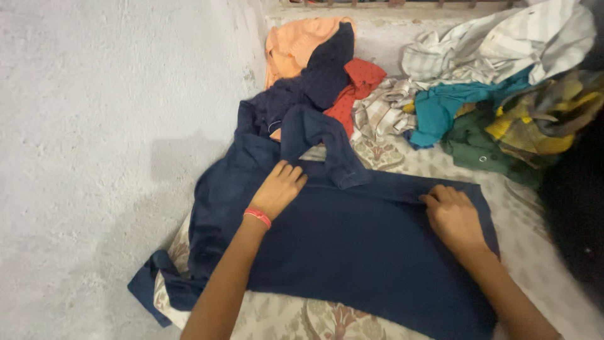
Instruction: The person folds a navy blue shirt by smoothing it out and bringing the sides and sleeves inward, then places it into a suitcase alongside other packed clothes.
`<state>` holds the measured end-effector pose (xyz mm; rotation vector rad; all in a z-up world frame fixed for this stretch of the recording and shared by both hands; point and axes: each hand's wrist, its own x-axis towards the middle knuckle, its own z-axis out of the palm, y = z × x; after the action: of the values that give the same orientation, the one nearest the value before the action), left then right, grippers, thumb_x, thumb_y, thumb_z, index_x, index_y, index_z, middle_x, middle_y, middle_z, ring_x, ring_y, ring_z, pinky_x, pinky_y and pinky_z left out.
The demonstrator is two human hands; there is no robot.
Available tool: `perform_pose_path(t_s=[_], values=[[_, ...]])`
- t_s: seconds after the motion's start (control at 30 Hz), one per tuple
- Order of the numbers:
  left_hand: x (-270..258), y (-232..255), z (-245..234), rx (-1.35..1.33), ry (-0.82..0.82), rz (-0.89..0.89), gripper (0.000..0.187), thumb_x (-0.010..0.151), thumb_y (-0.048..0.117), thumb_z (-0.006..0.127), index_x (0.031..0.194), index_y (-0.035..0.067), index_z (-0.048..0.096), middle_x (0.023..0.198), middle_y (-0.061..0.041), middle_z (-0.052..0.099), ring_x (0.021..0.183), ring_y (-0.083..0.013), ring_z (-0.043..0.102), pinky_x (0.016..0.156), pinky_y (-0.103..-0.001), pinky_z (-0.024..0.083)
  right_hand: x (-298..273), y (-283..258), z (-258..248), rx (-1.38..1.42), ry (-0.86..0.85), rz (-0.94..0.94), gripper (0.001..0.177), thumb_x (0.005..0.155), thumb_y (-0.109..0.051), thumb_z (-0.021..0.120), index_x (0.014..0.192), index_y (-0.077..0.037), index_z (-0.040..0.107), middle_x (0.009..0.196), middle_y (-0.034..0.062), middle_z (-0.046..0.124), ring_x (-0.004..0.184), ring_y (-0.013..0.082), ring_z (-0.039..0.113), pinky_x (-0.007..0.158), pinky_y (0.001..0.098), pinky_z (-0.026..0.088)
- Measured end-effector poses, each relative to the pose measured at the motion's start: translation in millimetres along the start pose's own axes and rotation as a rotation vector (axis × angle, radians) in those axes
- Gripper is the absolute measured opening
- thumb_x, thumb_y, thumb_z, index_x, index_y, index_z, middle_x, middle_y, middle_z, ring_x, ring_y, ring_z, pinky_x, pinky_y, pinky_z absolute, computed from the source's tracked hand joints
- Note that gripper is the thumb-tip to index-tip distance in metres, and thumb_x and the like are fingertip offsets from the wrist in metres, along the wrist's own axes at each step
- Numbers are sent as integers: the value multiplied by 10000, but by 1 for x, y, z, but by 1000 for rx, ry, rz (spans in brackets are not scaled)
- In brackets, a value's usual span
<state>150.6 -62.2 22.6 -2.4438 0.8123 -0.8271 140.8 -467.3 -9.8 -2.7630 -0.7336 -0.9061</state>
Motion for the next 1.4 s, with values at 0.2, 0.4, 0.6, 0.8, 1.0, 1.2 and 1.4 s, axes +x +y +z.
perform_pose_path(t_s=[0.2,0.4,0.6,0.8,1.0,1.2,1.4], values=[[-6,5,8,-75,-104,-196,270,890,116,570,1085,99,756,1033,-76,655,1097,-243,606,1184,-469,325,-11,-8,-1,29,42,31,226,793,-83,659,993,-96,766,938,78,660,876,290,650,789,415,517],[2,19,2,-150,181,-273,233,840,128,588,1000,80,751,1133,-90,689,1180,-269,614,1134,-445,367,-16,-18,-2,-15,73,147,235,797,-56,632,986,-106,762,981,75,701,920,291,681,826,418,540],[42,47,46,-388,30,-486,311,897,77,570,1167,17,713,1219,-150,677,1227,-310,595,1104,-407,428,39,-68,31,214,78,351,228,952,-140,583,1098,-16,707,1063,196,697,971,407,675,849,480,540],[57,63,133,-557,95,-694,492,968,158,490,1427,-1,569,1497,-181,554,1411,-328,478,1169,-431,377,60,-81,101,65,144,221,663,998,-442,536,1397,86,497,1447,274,501,1360,422,488,1091,501,380],[46,78,98,-361,-33,-706,592,1017,374,458,1504,39,471,1585,-138,440,1485,-275,376,1172,-495,311,-7,-7,62,-81,-120,386,853,1011,-614,394,1512,76,371,1566,302,390,1476,403,362,1193,472,293],[44,77,82,-397,-37,-708,593,1007,360,491,1497,27,477,1574,-147,457,1481,-284,387,1186,-493,309,-34,38,53,-108,-170,417,823,1000,-588,398,1496,67,361,1578,264,380,1473,384,338,1146,487,279],[47,63,43,-745,235,-827,412,920,155,566,1303,27,646,1373,-149,620,1303,-299,547,1065,-490,415,-4,-1,41,-130,-229,443,738,1005,-538,496,1505,2,452,1566,198,467,1485,343,414,1238,448,316]])
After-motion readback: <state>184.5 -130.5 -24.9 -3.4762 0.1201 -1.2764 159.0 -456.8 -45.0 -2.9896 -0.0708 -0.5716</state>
